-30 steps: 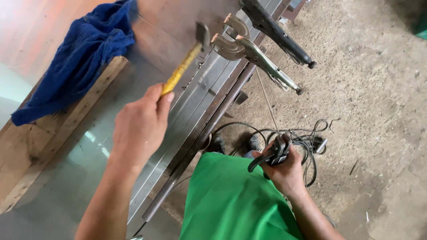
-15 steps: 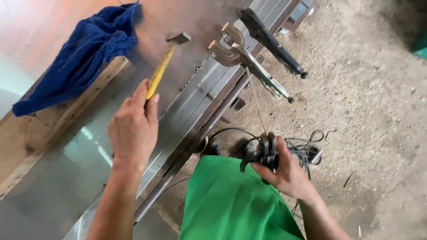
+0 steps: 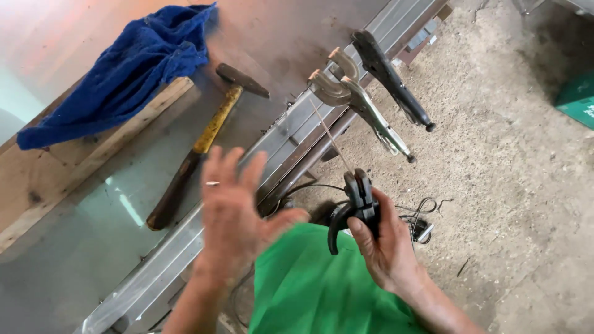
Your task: The person welds a metal frame on a workbench using an arc welding electrode holder, striking sparks along the joint. They position locking pliers as clamps, chip the weld with a hammer, and reposition the workpiece between weld passes.
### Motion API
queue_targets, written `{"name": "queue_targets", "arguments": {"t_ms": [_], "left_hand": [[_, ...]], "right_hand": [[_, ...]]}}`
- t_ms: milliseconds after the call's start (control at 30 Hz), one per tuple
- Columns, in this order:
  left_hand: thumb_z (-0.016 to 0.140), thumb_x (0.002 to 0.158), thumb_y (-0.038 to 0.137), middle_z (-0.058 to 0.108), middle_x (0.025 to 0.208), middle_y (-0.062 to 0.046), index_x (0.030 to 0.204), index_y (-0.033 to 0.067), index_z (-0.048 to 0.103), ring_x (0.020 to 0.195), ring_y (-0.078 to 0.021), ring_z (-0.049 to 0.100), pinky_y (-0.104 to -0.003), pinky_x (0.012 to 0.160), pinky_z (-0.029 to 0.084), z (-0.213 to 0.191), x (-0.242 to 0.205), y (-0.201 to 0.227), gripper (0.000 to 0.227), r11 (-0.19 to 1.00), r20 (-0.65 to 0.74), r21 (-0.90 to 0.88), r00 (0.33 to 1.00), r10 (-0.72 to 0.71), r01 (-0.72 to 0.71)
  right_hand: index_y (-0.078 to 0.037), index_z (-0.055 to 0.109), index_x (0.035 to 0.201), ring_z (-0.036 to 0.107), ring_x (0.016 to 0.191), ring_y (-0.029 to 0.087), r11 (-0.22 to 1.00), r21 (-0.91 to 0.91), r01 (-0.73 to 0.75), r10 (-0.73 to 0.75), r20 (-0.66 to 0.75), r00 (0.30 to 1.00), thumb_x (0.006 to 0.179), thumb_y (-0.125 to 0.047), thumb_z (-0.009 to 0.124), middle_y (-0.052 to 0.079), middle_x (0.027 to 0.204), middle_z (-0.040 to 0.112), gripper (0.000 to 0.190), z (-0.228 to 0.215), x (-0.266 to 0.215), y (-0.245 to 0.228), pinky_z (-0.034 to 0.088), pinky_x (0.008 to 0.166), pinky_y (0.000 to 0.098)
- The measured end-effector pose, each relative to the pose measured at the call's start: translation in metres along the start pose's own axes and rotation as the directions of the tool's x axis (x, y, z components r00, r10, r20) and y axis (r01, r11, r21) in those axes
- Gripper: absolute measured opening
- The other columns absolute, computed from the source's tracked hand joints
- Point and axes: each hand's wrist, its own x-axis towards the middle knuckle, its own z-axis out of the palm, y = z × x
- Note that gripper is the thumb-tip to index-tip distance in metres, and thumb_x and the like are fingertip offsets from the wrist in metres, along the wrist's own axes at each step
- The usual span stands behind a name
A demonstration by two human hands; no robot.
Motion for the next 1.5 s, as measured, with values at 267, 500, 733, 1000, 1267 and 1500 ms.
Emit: {"name": "queue_targets", "arguments": {"t_ms": [267,500,733,1000,1267,1500], "left_hand": [[0.056,0.065,0.095,0.044,0.147,-0.037,0.145,-0.0049,0.049,0.144,-0.0569,0.032,-0.067,0.118,0.022,0.018,-0.003,0.024,0.128,1.000,0.142,-0.008,0.990,-0.025,0.026],[0.052,0.069,0.095,0.043,0.151,-0.032,0.146,-0.0045,0.050,0.146,-0.0539,0.033,-0.067,0.120,0.021,0.022,-0.002,0.020,0.126,0.998,0.147,-0.008,0.987,-0.062,0.064],[0.049,0.072,0.094,0.045,0.149,-0.034,0.146,-0.0052,0.051,0.145,-0.0530,0.035,-0.065,0.120,0.020,0.021,0.000,0.018,0.123,0.998,0.139,-0.013,0.989,-0.055,0.057],[0.049,0.077,0.091,0.048,0.149,-0.031,0.147,-0.0049,0.051,0.145,-0.0506,0.038,-0.063,0.120,0.021,0.021,0.001,0.014,0.119,0.994,0.143,-0.046,0.985,-0.094,0.101],[0.051,0.079,0.088,0.048,0.150,-0.030,0.148,-0.0050,0.049,0.145,-0.0493,0.038,-0.062,0.119,0.021,0.021,0.003,0.014,0.115,0.992,0.144,-0.055,0.984,-0.107,0.116],[0.051,0.081,0.086,0.049,0.148,-0.029,0.146,-0.0049,0.050,0.144,-0.0487,0.040,-0.061,0.118,0.022,0.021,0.005,0.014,0.112,0.993,0.138,-0.033,0.984,-0.108,0.114]], "right_hand": [[0.004,0.037,0.141,0.070,0.060,0.025,0.987,-0.125,-0.100,0.104,0.026,0.994,0.096,-0.039,0.059,0.012,0.069,0.068,0.066,0.012,0.012,-0.018,0.054,0.056,0.0383],[0.004,0.037,0.140,0.070,0.063,0.025,0.984,-0.147,-0.098,0.097,-0.013,0.995,0.096,-0.036,0.060,0.012,0.075,0.069,0.064,0.014,0.018,-0.023,0.054,0.057,0.0385],[0.000,0.036,0.142,0.070,0.061,0.019,0.972,-0.086,-0.218,0.223,0.045,0.974,0.093,-0.038,0.060,0.008,0.073,0.071,0.066,0.007,0.026,-0.046,0.055,0.056,0.0346],[-0.005,0.039,0.147,0.070,0.060,0.019,0.921,-0.129,-0.369,0.379,0.071,0.923,0.090,-0.040,0.061,0.009,0.069,0.071,0.070,0.005,0.042,-0.066,0.055,0.056,0.0341],[-0.004,0.040,0.146,0.071,0.061,0.018,0.929,-0.102,-0.356,0.364,0.076,0.928,0.091,-0.040,0.061,0.008,0.070,0.072,0.069,0.005,0.048,-0.070,0.055,0.056,0.0336],[-0.005,0.041,0.146,0.068,0.060,0.017,0.928,-0.097,-0.359,0.367,0.079,0.927,0.091,-0.038,0.061,0.008,0.069,0.070,0.068,0.005,0.052,-0.067,0.055,0.055,0.0339]]}}
